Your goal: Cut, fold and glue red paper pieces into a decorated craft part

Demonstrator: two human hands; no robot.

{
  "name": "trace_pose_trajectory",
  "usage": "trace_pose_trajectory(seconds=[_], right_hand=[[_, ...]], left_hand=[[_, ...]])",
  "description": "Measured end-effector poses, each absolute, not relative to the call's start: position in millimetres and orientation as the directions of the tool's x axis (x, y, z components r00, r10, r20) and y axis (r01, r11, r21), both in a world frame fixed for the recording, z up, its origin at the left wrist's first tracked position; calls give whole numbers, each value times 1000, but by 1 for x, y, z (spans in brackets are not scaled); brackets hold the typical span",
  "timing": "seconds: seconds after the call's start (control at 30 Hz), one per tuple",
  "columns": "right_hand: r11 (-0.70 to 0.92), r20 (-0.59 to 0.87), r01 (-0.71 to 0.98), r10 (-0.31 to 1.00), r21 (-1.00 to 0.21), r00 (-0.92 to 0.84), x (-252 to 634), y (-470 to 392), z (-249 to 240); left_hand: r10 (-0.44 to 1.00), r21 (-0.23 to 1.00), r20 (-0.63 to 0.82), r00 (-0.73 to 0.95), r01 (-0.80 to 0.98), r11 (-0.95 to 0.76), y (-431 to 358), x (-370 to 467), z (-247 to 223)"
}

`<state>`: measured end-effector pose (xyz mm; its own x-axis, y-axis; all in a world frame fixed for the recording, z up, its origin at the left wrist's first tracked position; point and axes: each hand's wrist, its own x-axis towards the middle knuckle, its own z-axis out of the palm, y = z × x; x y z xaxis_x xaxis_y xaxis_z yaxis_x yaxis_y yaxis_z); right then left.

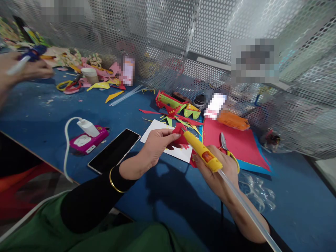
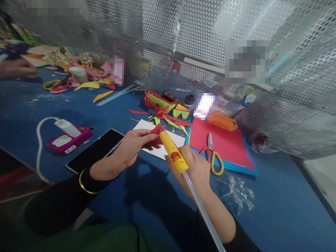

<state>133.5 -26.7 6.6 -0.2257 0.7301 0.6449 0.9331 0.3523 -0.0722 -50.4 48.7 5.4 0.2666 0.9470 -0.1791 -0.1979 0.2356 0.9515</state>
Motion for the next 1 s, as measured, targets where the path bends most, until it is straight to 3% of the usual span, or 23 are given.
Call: trace_pose_trajectory(seconds=[0.67, 1.0], right_hand=[[337, 634, 941, 736, -40, -237, 138, -26, 3], [383, 660, 905, 731, -186, -174, 134, -29, 7]], left_hand=[[953, 955, -171, 249, -197, 223, 50, -51, 3], [948, 943, -183, 261, -226, 244, 50, -51, 3]])
